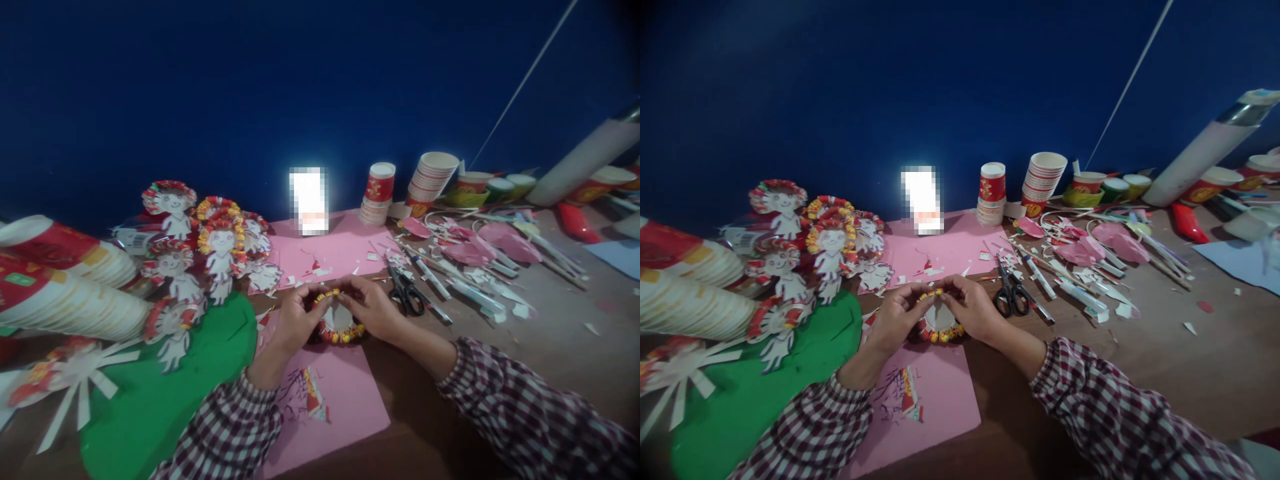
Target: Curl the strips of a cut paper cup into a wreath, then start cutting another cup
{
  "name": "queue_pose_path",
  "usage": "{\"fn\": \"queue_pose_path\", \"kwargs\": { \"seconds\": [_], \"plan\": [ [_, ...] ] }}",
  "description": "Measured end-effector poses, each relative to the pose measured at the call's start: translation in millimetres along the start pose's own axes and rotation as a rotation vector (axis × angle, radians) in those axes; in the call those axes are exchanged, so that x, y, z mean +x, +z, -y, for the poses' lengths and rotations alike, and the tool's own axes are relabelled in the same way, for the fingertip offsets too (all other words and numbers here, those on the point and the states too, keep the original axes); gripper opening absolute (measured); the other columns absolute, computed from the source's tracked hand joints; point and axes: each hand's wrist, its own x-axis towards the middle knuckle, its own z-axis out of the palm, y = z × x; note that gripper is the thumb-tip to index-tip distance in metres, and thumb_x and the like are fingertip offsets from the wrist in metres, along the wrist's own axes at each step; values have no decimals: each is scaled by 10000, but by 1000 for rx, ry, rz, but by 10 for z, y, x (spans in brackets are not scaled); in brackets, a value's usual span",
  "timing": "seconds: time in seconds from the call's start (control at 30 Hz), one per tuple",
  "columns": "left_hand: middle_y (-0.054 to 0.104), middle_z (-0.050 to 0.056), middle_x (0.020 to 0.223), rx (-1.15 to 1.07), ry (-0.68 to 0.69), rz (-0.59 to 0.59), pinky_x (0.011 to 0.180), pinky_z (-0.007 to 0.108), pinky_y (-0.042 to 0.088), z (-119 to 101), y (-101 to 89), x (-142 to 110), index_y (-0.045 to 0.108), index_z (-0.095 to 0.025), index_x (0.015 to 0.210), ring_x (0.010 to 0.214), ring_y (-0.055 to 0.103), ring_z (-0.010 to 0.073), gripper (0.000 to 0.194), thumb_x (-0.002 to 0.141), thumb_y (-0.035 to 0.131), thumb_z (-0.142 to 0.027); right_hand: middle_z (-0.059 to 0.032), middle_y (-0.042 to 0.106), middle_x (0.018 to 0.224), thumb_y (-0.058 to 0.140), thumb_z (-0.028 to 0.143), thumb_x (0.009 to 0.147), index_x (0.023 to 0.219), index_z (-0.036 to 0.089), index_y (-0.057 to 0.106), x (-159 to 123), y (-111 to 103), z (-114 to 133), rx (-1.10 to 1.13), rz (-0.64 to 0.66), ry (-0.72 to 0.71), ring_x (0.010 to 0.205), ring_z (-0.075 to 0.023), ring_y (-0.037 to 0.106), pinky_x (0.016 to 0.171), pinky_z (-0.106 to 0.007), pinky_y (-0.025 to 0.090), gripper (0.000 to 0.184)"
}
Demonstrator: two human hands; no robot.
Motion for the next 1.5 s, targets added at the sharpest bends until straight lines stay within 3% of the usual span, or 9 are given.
{"fn": "queue_pose_path", "kwargs": {
  "seconds": [0.17,0.4,0.57,0.8,0.97,1.13,1.33,1.5],
  "plan": [
    [679,50,826,22,32,-23,686,261,487,45,-12,2,659,-167,874,750,623,157,203,722,688,-298,-78,664,1032,604,236,802,1115,185,523,-16,10,-15,25,-1,47,918,-171,639,799,-316,514,327],
    [671,70,947,25,106,4,802,282,474,26,-4,-13,645,-173,935,889,619,182,293,666,740,-242,-81,663,1050,599,203,795,1119,188,499,-30,-1,-9,21,37,24,936,-178,643,836,-342,515,340],
    [673,63,895,27,105,9,756,283,485,55,-14,5,648,-174,918,838,623,179,264,679,731,-249,-73,665,1041,597,216,809,1130,202,503,-53,6,9,-39,52,-1,933,-182,647,813,-330,523,335],
    [693,65,884,-61,-12,22,733,281,493,31,-14,15,678,-168,886,813,630,178,216,716,700,-298,-59,676,961,613,213,807,1111,198,510,-44,-2,14,-94,20,-34,897,-178,646,806,-329,514,321],
    [698,71,908,-314,-168,153,711,279,502,21,-39,24,650,-153,978,784,643,165,293,728,698,-296,-43,677,951,596,169,812,1112,211,521,-50,6,32,-106,16,-97,899,-168,639,824,-329,501,312],
    [695,95,962,-381,-276,229,689,271,500,-7,-74,32,635,-139,1043,768,649,157,366,717,714,-286,-32,671,945,591,158,810,1076,216,553,-59,16,70,-147,11,-127,895,-161,629,845,-332,485,275],
    [700,78,888,-434,-224,180,724,274,503,6,-41,27,637,-131,991,777,653,156,332,735,697,-334,-46,673,938,629,229,787,1062,199,528,-33,29,56,48,19,14,856,-162,638,746,-299,508,295],
    [672,84,1005,-388,-126,140,763,276,499,12,-45,8,598,-168,1076,879,643,170,393,742,684,-357,-24,667,860,673,293,746,1032,204,533,-5,31,6,172,-21,102,757,-151,634,680,-289,504,330]
  ]
}}
